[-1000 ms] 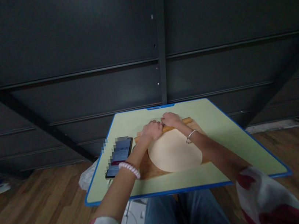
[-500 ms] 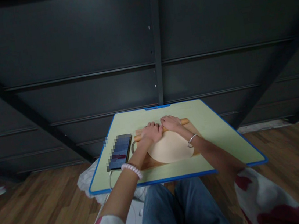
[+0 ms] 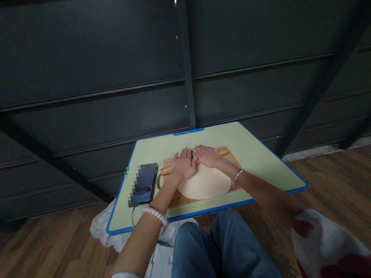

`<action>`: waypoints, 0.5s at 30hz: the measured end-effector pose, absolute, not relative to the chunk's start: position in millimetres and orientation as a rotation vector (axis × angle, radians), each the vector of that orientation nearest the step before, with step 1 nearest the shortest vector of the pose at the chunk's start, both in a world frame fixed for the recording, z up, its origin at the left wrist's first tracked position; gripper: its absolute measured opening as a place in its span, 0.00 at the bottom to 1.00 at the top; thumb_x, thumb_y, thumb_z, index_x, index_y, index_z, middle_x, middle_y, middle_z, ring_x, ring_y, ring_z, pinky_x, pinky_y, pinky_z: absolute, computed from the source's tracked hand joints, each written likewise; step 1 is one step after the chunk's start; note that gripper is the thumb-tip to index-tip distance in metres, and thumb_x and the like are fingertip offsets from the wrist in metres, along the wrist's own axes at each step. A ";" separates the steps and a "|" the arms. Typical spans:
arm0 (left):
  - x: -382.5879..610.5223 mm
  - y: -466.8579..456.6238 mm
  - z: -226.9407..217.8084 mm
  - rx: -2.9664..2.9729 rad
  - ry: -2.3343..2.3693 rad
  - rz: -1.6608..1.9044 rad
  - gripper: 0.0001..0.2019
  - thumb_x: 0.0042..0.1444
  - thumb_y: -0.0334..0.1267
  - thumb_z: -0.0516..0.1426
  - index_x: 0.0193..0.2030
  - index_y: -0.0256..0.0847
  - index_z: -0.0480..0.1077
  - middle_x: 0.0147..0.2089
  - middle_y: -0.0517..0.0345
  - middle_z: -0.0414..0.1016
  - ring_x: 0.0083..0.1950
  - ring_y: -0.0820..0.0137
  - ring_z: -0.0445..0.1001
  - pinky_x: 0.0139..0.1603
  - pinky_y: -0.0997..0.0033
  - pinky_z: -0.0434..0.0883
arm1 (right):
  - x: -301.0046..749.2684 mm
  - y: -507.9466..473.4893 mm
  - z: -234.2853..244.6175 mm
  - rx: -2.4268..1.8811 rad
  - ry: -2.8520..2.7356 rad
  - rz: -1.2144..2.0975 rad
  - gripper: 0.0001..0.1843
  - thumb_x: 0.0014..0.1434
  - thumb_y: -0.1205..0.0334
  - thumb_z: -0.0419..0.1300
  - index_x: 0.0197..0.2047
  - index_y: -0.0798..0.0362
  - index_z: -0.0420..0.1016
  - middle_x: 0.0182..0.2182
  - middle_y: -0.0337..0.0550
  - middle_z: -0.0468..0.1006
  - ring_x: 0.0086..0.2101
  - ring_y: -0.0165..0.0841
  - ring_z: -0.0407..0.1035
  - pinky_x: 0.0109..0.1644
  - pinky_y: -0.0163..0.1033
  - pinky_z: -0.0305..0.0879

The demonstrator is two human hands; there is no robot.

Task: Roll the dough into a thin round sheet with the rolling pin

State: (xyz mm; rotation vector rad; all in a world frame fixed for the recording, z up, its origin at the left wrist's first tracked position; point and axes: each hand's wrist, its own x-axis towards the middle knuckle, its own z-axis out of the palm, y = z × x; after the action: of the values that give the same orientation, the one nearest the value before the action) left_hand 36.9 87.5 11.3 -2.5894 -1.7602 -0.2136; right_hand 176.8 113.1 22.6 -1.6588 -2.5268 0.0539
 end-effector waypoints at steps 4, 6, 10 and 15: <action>35.8 65.5 6.8 -2.636 -1.647 -0.208 0.28 0.64 0.45 0.37 0.64 0.29 0.54 0.67 0.41 0.54 0.68 0.63 0.52 0.66 0.59 0.49 | 188.4 91.6 14.9 -1.536 -2.541 0.013 0.22 0.68 0.62 0.40 0.59 0.59 0.63 0.60 0.51 0.63 0.60 0.35 0.55 0.63 0.43 0.51; 34.0 50.6 4.4 -2.672 -1.524 -0.280 0.27 0.64 0.44 0.39 0.65 0.30 0.53 0.67 0.43 0.54 0.68 0.65 0.52 0.66 0.61 0.50 | 198.3 77.6 7.2 -1.412 -2.559 -0.017 0.24 0.67 0.62 0.40 0.62 0.58 0.60 0.62 0.49 0.61 0.62 0.35 0.51 0.65 0.46 0.46; 31.1 17.4 3.3 -2.726 -1.361 -0.387 0.27 0.63 0.41 0.43 0.66 0.32 0.50 0.67 0.43 0.55 0.66 0.65 0.55 0.65 0.62 0.53 | 218.1 50.3 -5.6 -1.242 -2.540 0.002 0.23 0.66 0.63 0.41 0.61 0.57 0.62 0.60 0.49 0.65 0.61 0.33 0.52 0.65 0.48 0.47; 32.3 -19.4 5.9 -2.747 -1.266 -0.428 0.26 0.60 0.34 0.45 0.65 0.31 0.52 0.66 0.43 0.56 0.66 0.64 0.54 0.65 0.63 0.53 | 233.1 21.9 -5.8 -1.058 -2.467 0.074 0.24 0.62 0.70 0.44 0.59 0.55 0.66 0.56 0.48 0.70 0.57 0.33 0.61 0.62 0.46 0.55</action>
State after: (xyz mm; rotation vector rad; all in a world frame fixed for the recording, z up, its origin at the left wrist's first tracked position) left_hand 32.3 -19.4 5.9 -2.7472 -1.2664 -0.4277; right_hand 233.1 21.9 -5.8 -1.0585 -2.4667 0.0738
